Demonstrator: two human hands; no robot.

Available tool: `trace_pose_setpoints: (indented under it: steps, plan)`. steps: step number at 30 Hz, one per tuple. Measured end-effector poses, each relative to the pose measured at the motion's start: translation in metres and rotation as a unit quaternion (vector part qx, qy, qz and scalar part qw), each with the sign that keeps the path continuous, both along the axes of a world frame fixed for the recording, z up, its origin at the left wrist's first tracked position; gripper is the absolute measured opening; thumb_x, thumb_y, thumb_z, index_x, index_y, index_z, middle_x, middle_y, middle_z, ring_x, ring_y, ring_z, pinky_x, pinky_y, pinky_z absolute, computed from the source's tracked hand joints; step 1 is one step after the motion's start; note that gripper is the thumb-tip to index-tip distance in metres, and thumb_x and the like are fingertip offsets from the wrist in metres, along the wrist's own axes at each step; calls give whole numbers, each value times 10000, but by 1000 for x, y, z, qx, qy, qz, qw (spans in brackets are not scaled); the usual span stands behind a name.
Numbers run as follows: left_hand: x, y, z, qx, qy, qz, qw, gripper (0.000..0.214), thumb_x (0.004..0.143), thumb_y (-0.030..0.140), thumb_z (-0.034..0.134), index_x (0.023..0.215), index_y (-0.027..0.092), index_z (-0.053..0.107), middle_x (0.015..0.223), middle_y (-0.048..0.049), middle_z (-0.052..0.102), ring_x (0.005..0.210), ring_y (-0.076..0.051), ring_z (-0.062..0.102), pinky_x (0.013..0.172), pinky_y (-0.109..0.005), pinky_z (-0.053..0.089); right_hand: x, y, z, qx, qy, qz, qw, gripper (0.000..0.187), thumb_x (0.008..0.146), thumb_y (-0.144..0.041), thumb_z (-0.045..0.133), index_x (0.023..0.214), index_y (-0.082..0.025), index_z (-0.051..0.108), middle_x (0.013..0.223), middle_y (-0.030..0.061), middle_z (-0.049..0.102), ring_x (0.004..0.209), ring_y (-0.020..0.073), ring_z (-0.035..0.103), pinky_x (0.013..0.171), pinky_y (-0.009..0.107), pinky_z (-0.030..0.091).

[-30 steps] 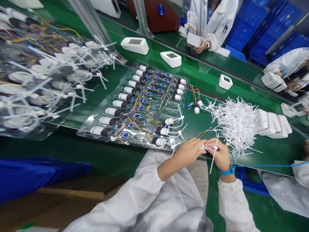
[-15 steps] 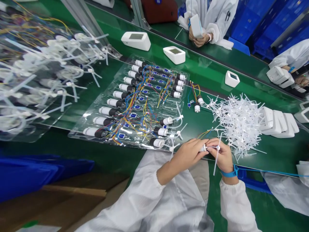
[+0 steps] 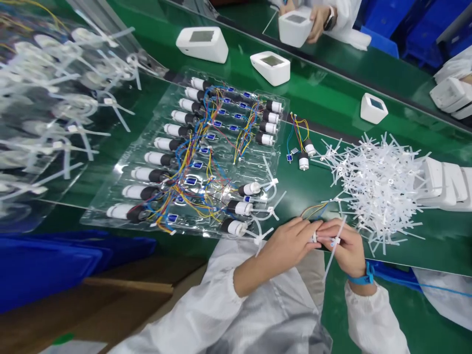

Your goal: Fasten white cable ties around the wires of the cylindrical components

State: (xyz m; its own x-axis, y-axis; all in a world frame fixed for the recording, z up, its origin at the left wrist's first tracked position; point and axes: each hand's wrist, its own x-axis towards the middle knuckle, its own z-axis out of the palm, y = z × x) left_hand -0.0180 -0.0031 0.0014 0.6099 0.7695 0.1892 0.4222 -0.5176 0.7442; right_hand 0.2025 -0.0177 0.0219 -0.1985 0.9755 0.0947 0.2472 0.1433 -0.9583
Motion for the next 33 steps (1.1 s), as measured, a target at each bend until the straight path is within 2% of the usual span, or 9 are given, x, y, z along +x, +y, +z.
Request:
trace_pose_setpoints:
  steps: [4,9,15,24,33]
  plan:
    - [-1,3,4,-27,-57,7,998,407,1155,468,526,1454,214,635,1259,-114,795,1152,-282,743,1013,-413,598,-4,4,-1,1,30,-18,999,27,944,-297,881,970,-303,888,978,69,820,930,272,759,868,423,617]
    - [5,3,3,-19,-99,38,994,350,1137,410,590,1429,231,662,1341,-98,800,1173,-281,756,1044,-416,585,-6,5,-6,23,64,-34,997,54,942,-341,889,974,-299,876,1001,57,816,977,262,754,934,417,598]
    - [7,5,0,-6,-98,20,995,325,1134,390,584,1412,252,680,1390,-87,785,1231,-281,743,1067,-410,567,-5,4,-10,37,64,-41,996,70,929,-357,883,958,-293,875,1005,55,809,993,270,744,961,428,585]
    - [7,5,2,12,-73,22,997,268,1120,353,619,1347,230,692,1271,-87,801,1148,-279,737,1001,-388,570,-4,6,-13,47,56,-42,996,42,905,-329,889,909,-290,874,982,53,816,976,269,753,949,432,587]
    - [7,6,-3,26,-66,7,997,190,1120,319,623,1255,212,703,1205,-91,798,1095,-273,737,1021,-402,553,1,10,-8,55,22,-10,998,51,908,-338,901,885,-295,884,942,55,820,921,264,757,894,426,589]
